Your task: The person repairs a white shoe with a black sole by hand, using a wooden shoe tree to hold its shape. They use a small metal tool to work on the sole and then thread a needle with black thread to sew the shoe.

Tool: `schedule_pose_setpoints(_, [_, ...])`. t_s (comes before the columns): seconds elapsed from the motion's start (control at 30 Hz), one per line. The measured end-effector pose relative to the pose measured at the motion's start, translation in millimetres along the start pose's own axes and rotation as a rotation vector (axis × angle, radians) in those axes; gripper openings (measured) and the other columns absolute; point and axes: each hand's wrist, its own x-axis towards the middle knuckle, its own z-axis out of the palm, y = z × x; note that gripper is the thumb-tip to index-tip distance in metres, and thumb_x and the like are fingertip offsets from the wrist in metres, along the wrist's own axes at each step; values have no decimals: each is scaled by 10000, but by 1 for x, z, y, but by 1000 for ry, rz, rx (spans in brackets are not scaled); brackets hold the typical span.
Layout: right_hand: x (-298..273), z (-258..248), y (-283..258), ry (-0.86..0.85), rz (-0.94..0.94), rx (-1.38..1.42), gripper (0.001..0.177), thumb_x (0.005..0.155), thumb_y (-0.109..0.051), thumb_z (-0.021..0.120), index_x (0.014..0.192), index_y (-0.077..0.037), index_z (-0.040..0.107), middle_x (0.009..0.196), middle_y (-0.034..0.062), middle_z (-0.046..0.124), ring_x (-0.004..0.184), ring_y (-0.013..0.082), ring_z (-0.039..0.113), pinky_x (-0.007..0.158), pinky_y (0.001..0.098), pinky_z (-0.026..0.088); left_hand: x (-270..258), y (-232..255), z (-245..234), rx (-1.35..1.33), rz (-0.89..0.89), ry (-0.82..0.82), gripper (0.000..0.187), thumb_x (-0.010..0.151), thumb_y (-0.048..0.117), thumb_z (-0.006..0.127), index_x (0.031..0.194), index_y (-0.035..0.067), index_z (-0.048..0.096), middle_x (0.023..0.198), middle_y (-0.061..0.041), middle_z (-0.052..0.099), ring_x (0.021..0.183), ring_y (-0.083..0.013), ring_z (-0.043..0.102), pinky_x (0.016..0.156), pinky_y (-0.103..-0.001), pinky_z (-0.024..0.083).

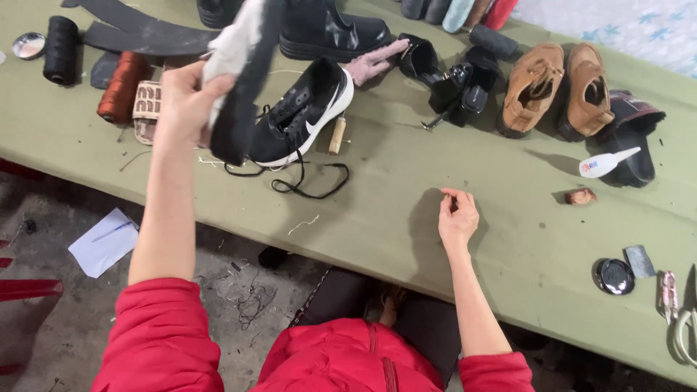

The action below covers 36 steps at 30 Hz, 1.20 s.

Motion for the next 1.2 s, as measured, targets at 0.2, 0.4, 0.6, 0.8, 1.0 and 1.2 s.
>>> schedule_pose_setpoints(0.2, [-1, -5, -1, 40, -42, 42, 83, 980, -131, 663, 1000, -167, 736, 906, 97, 679, 877, 306, 725, 771, 403, 584, -47, 26, 96, -508, 103, -114, 186, 841, 207, 827, 1002, 121, 789, 784, -38, 710, 636, -89, 643, 534, -242, 533])
schedule_pose_setpoints(0.4, [14, -20, -3, -93, 397, 924, 290, 1037, -293, 588, 1293, -184, 668, 1033, 13, 764, 887, 79, 705, 752, 224, 580, -54, 6, 231, -671, 55, -309, 84, 887, 164, 756, 876, 81, 752, 671, -28, 642, 538, -83, 593, 434, -213, 470])
schedule_pose_setpoints(0.6, [17, -20, -32, -507, 445, 1275, 837, 1007, -718, 480, 1655, -257, 219, 1584, 303, 397, 1467, 444, 415, 1129, 539, 400, -119, 8, 289, -541, 384, -151, 150, 977, 169, 698, 877, 58, 708, 726, -49, 591, 693, -77, 485, 587, -266, 420])
schedule_pose_setpoints(0.8, [30, -17, -54, -387, 408, 1206, 680, 913, -409, 856, 1466, -156, 551, 1363, 131, 644, 1199, 342, 658, 1089, 566, 437, -148, -36, 310, -454, 661, -163, 103, 981, 99, 705, 878, 104, 707, 763, 7, 491, 667, -53, 487, 617, -242, 431])
schedule_pose_setpoints(1.0, [30, -26, -71, -271, 144, 1183, 501, 777, -89, 940, 1205, -132, 683, 1063, -4, 698, 968, 130, 659, 887, 326, 565, -131, -13, 282, -737, 20, -439, 342, 884, 296, 844, 1092, 49, 730, 927, -53, 736, 864, -94, 621, 755, -314, 563])
schedule_pose_setpoints(1.2, [30, -38, -89, -378, -41, 1200, 829, 669, 54, 957, 1387, -149, 593, 1248, 1, 694, 1086, 118, 662, 942, 300, 589, -135, 31, 269, -1038, -126, -530, 290, 781, 56, 875, 1021, 37, 713, 855, -108, 780, 765, -146, 764, 684, -263, 594])
